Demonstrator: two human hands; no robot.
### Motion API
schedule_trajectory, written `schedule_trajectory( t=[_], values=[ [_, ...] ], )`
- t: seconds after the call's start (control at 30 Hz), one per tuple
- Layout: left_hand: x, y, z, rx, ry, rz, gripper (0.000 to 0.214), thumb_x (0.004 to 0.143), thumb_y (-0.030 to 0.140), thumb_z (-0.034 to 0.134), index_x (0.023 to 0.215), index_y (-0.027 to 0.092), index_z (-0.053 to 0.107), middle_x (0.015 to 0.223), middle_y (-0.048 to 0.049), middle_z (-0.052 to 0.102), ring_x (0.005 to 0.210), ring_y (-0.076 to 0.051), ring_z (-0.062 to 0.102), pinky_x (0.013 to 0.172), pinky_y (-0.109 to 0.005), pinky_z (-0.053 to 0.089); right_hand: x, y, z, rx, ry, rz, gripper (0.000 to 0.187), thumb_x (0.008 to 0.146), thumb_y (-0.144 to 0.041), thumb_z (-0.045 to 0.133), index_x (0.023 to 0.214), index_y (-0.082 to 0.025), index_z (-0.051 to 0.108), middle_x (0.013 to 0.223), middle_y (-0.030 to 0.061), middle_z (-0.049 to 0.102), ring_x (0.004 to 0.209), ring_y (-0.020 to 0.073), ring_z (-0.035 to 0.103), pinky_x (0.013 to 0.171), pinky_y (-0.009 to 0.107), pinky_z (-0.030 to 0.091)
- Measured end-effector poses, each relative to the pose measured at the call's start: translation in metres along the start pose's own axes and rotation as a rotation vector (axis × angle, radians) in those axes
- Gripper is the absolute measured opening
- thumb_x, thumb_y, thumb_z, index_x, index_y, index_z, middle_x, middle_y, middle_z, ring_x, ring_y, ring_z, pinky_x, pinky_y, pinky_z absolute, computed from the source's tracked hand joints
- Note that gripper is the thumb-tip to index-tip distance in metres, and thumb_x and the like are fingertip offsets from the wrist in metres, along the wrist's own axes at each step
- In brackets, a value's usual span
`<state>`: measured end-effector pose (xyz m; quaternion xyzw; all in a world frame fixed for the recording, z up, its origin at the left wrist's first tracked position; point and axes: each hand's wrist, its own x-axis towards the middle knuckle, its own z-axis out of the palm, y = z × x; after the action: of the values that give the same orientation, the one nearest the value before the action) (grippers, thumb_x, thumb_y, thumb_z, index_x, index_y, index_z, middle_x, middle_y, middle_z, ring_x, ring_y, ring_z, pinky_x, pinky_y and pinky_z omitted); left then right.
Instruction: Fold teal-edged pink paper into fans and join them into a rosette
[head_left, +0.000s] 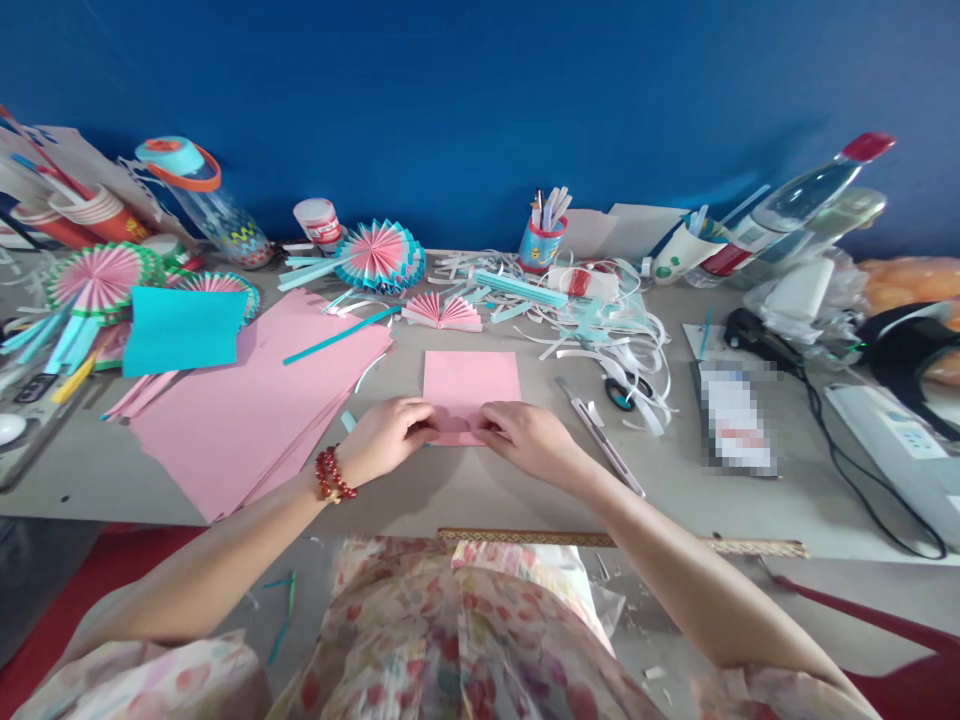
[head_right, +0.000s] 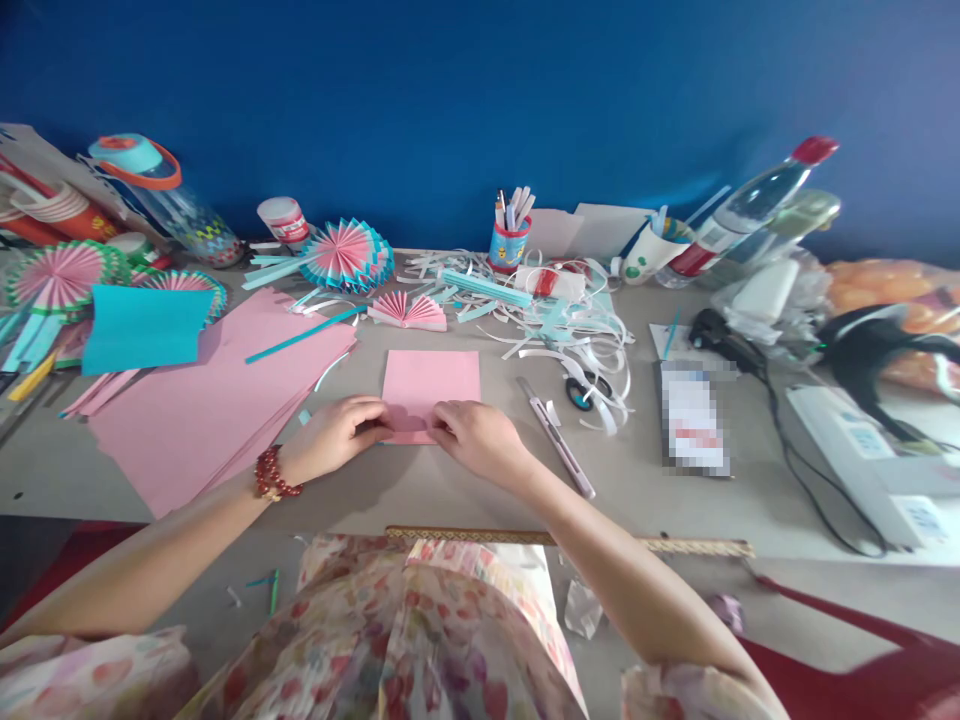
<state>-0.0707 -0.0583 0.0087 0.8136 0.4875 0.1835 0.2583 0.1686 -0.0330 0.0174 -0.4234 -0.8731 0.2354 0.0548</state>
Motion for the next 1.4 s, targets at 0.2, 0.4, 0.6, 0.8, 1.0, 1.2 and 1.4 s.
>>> schedule_trajectory(
  t=[0.2, 0.4, 0.6, 0.8, 1.0, 1.2, 1.4],
  values=[
    [-0.002, -0.001, 0.002, 0.033, 0.007, 0.032, 0.010, 0.091, 0.017, 0.059, 0.082, 0.019, 0.062, 0.083, -0.0009, 0.063, 0.080, -0.016, 0.060, 0.068, -0.026, 0.043, 0.002, 0.001, -0.002, 0.017, -0.003, 0.015, 0.009, 0.093, -0.022, 0.055, 0.089, -0.020, 0.063, 0.088, 0.0019, 0.070, 0.076, 0.0148, 0.059, 0.061, 0.023, 0.029],
    [-0.005, -0.001, 0.003, 0.024, 0.007, 0.057, 0.010, 0.092, 0.015, 0.059, 0.082, 0.018, 0.059, 0.082, -0.0007, 0.061, 0.081, -0.016, 0.058, 0.070, -0.026, 0.041, 0.003, 0.003, 0.000, 0.006, -0.003, -0.011, 0.010, 0.092, -0.021, 0.054, 0.090, -0.021, 0.063, 0.087, 0.0014, 0.070, 0.076, 0.0149, 0.059, 0.061, 0.023, 0.029],
    [-0.008, -0.001, 0.005, -0.002, 0.029, 0.067, 0.011, 0.092, 0.013, 0.058, 0.082, 0.018, 0.058, 0.084, -0.0012, 0.061, 0.084, -0.017, 0.057, 0.073, -0.026, 0.041, 0.003, 0.005, 0.001, 0.006, 0.007, -0.018, 0.009, 0.092, -0.023, 0.055, 0.090, -0.021, 0.064, 0.087, 0.0018, 0.070, 0.077, 0.0154, 0.059, 0.062, 0.024, 0.028],
    [-0.009, -0.002, 0.007, -0.003, 0.022, 0.066, 0.011, 0.094, 0.016, 0.055, 0.084, 0.018, 0.059, 0.085, -0.0020, 0.061, 0.085, -0.018, 0.058, 0.074, -0.028, 0.043, 0.003, 0.004, -0.001, 0.008, 0.000, -0.008, 0.008, 0.091, -0.022, 0.057, 0.090, -0.021, 0.064, 0.086, 0.0015, 0.070, 0.077, 0.0156, 0.059, 0.062, 0.024, 0.029],
    [-0.011, -0.003, 0.009, 0.034, 0.023, 0.078, 0.013, 0.096, 0.019, 0.052, 0.085, 0.019, 0.059, 0.086, -0.0031, 0.061, 0.085, -0.019, 0.057, 0.075, -0.029, 0.044, 0.003, 0.002, -0.002, 0.025, -0.011, 0.002, 0.008, 0.091, -0.021, 0.056, 0.089, -0.021, 0.064, 0.086, 0.0019, 0.070, 0.078, 0.0159, 0.059, 0.063, 0.024, 0.030],
    [-0.011, -0.005, 0.011, 0.080, 0.008, 0.111, 0.016, 0.098, 0.022, 0.048, 0.087, 0.019, 0.059, 0.089, -0.0043, 0.061, 0.086, -0.020, 0.057, 0.077, -0.031, 0.044, -0.001, 0.006, -0.009, 0.046, -0.029, -0.020, 0.006, 0.089, -0.018, 0.059, 0.085, -0.020, 0.063, 0.083, 0.0019, 0.068, 0.075, 0.0148, 0.057, 0.063, 0.023, 0.030],
    [-0.012, -0.007, 0.012, 0.121, -0.002, 0.122, 0.018, 0.099, 0.024, 0.047, 0.086, 0.018, 0.057, 0.090, -0.0046, 0.060, 0.087, -0.020, 0.055, 0.076, -0.032, 0.043, -0.010, 0.021, -0.016, -0.011, -0.020, -0.023, 0.013, 0.092, -0.024, 0.057, 0.080, -0.020, 0.062, 0.076, 0.0004, 0.064, 0.072, 0.0148, 0.055, 0.062, 0.024, 0.028]
  ],
)
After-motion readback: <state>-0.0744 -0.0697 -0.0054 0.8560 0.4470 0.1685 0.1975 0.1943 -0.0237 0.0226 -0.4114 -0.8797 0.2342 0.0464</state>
